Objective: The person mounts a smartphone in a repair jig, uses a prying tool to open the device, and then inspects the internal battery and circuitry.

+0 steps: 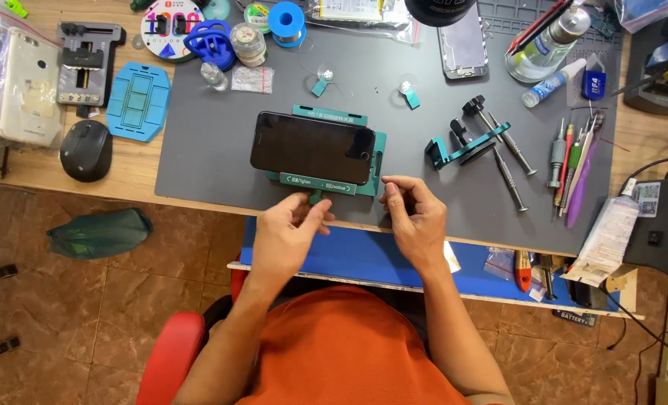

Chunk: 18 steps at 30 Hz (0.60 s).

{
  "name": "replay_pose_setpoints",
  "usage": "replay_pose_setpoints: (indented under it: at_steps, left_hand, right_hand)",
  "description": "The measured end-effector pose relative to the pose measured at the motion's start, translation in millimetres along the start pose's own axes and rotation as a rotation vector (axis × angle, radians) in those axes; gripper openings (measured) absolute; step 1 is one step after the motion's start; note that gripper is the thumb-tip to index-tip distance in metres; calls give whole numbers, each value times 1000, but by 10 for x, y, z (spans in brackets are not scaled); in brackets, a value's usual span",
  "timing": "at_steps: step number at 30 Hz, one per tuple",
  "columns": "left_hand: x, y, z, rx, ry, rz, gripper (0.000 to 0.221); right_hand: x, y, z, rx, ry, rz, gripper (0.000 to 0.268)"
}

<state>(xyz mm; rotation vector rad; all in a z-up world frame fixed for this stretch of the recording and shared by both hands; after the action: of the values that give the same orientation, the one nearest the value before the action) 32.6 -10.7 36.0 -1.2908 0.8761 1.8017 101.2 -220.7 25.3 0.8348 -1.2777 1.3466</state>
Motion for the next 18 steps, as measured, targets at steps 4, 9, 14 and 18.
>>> replay_pose_setpoints:
  at_steps: [4, 9, 14, 18]
  left_hand:
    - [35, 42, -18, -334, -468, -458, 22]
    - [155, 33, -149, 488, 696, 522, 54]
    - [147, -33, -122, 200, 337, 323, 26]
    - [225, 17, -79, -98, -308, -134, 24]
  right_hand:
    - [31, 10, -22, 2, 5, 21, 14]
    - [94, -110, 316, -194, -49, 18, 14]
    - [225, -518, 715, -286, 192, 283, 11]
    - [334, -688, 839, -225, 557, 512, 10]
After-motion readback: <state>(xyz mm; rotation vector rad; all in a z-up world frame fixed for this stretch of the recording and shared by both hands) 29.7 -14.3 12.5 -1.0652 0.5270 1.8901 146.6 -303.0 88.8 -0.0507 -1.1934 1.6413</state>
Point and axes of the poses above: each hand's wrist, its own y-axis away from the middle knuckle, its own z-axis out of the back of the hand, x = y × z, the point moved 4 cm from there along -y, towards the middle knuckle, and after that the axes turned 14 degrees about -x, right-handed, at the moved point
